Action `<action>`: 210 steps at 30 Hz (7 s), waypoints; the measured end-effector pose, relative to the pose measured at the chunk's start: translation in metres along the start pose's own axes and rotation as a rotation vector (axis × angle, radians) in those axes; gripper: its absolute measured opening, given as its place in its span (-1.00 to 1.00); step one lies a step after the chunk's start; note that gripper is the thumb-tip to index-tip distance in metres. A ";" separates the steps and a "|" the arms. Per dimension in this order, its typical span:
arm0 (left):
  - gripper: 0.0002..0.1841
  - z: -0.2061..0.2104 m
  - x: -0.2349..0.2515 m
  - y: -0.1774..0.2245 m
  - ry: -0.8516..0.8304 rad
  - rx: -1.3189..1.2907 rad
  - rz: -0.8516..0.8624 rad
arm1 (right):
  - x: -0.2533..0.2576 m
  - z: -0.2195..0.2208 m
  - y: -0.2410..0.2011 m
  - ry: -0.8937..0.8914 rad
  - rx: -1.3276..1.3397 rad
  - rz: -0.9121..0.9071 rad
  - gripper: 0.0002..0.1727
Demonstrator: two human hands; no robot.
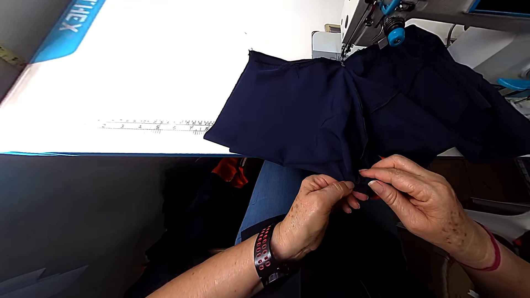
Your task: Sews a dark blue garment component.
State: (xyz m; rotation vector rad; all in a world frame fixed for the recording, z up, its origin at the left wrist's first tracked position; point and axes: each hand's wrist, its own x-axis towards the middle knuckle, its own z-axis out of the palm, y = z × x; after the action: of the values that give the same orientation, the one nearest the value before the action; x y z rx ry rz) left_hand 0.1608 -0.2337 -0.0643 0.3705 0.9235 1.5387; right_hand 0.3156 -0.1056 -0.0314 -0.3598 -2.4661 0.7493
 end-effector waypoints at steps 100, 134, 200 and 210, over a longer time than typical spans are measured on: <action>-0.72 -0.086 0.103 0.156 -0.050 1.907 1.030 | -0.010 -0.016 0.029 -0.347 -0.675 -0.214 -0.69; -0.04 -0.020 0.078 0.020 -0.122 2.091 0.745 | -0.017 -0.019 0.030 -0.381 -0.687 -0.197 -0.67; -0.63 -0.172 -0.012 0.102 0.010 1.876 1.078 | -0.016 -0.051 0.056 -0.473 -0.604 -0.222 -0.65; -0.54 -0.065 0.096 0.118 -0.186 1.818 0.860 | -0.005 -0.051 0.046 -0.533 -0.656 -0.204 -0.66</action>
State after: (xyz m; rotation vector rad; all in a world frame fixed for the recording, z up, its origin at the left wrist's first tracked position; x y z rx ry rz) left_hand 0.0153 -0.1582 -0.0457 2.3535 1.9411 0.8097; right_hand 0.3521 -0.0483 -0.0239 -0.1373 -3.1555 -0.0965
